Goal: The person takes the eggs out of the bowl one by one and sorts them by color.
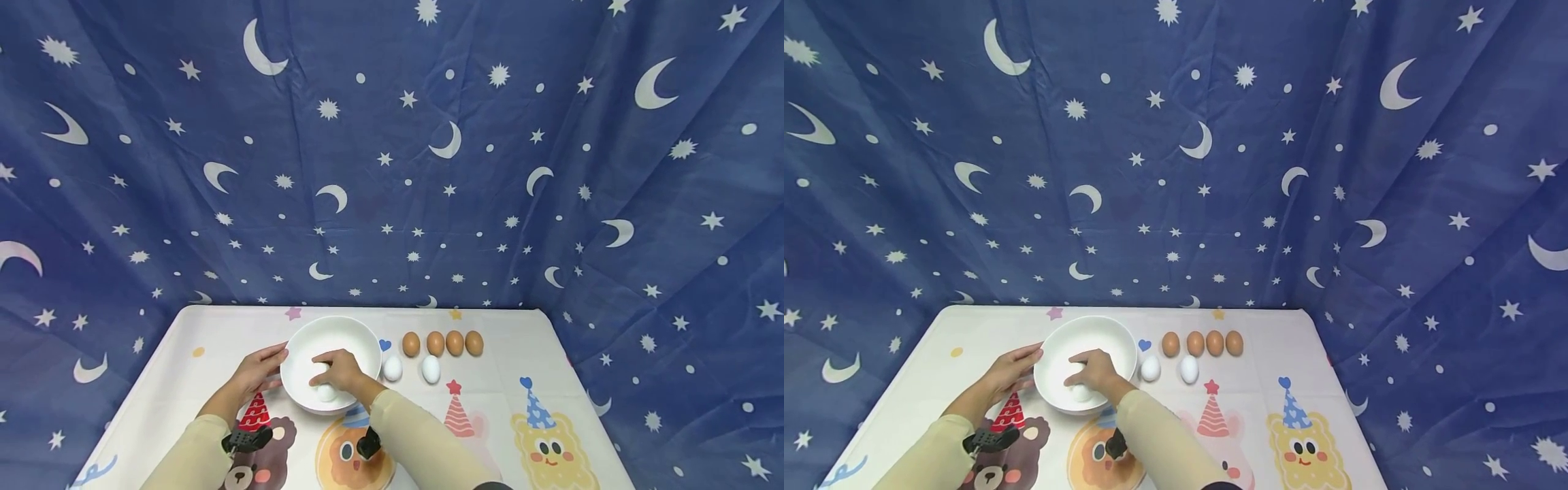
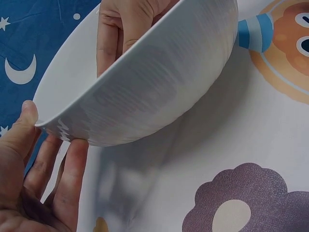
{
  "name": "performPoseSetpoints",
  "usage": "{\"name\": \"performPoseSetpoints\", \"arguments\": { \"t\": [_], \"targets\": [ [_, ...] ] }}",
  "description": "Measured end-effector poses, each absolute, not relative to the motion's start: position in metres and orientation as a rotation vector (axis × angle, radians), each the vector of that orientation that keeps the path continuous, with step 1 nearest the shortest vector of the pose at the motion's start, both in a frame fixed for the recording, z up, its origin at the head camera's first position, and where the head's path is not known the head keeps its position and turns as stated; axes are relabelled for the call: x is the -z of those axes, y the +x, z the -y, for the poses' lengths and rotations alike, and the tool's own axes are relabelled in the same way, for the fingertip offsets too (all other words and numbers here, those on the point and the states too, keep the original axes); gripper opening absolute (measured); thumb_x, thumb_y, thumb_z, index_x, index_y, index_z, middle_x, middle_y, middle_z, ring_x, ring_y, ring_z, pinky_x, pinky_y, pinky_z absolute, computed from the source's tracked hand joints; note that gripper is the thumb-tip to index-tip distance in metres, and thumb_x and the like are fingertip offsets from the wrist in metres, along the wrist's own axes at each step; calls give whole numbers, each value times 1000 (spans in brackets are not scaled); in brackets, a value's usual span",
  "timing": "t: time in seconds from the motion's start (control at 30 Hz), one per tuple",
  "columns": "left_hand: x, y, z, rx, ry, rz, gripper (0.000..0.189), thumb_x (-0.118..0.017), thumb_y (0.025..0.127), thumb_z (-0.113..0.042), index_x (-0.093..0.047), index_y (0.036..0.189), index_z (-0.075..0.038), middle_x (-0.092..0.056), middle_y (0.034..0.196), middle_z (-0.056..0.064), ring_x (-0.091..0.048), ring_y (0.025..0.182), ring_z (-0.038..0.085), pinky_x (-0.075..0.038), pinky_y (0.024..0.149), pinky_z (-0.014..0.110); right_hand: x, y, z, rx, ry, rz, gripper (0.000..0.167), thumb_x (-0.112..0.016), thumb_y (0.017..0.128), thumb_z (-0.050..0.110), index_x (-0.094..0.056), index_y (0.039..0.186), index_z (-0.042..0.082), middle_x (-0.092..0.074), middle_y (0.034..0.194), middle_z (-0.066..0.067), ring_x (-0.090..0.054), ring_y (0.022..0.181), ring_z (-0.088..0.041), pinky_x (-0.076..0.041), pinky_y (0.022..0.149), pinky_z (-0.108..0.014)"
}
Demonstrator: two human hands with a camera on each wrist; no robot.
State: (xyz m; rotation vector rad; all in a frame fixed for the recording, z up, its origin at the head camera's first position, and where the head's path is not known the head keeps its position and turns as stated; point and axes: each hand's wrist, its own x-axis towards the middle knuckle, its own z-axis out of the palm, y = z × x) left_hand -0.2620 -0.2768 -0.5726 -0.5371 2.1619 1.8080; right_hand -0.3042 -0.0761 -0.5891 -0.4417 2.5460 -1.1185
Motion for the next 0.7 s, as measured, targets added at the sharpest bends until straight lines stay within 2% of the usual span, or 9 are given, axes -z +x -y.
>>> {"name": "performPoseSetpoints", "arguments": {
  "t": [0.17, 0.4, 0.7],
  "targets": [
    [573, -262, 278, -1809, -518, -2159, 69, -62, 95, -45, -41, 150, -9, -45, 146, 25, -67, 109, 24, -62, 83, 35, 592, -305, 76, 1132, -467, -2565, 44, -90, 69, 27, -77, 110, 19, -73, 116, 4, -60, 121, -18, -44, 109, -28],
    [573, -262, 277, -1807, -522, -2165, 65, -61, 97, -42, -42, 149, -9, -44, 147, 25, -67, 109, 24, -62, 83, 34, 586, -302, 74, 1016, -622, -2653, 47, -89, 67, 32, -77, 110, 17, -74, 111, 5, -63, 116, -14, -46, 107, -24],
    [571, -261, 276, -1815, -510, -2168, 63, -60, 98, -40, -41, 149, -7, -43, 148, 26, -66, 111, 26, -62, 83, 35, 580, -298, 73, 803, -762, -2699, 51, -89, 68, 31, -75, 116, 19, -73, 113, 8, -62, 117, -10, -45, 105, -18]
  ]
}}
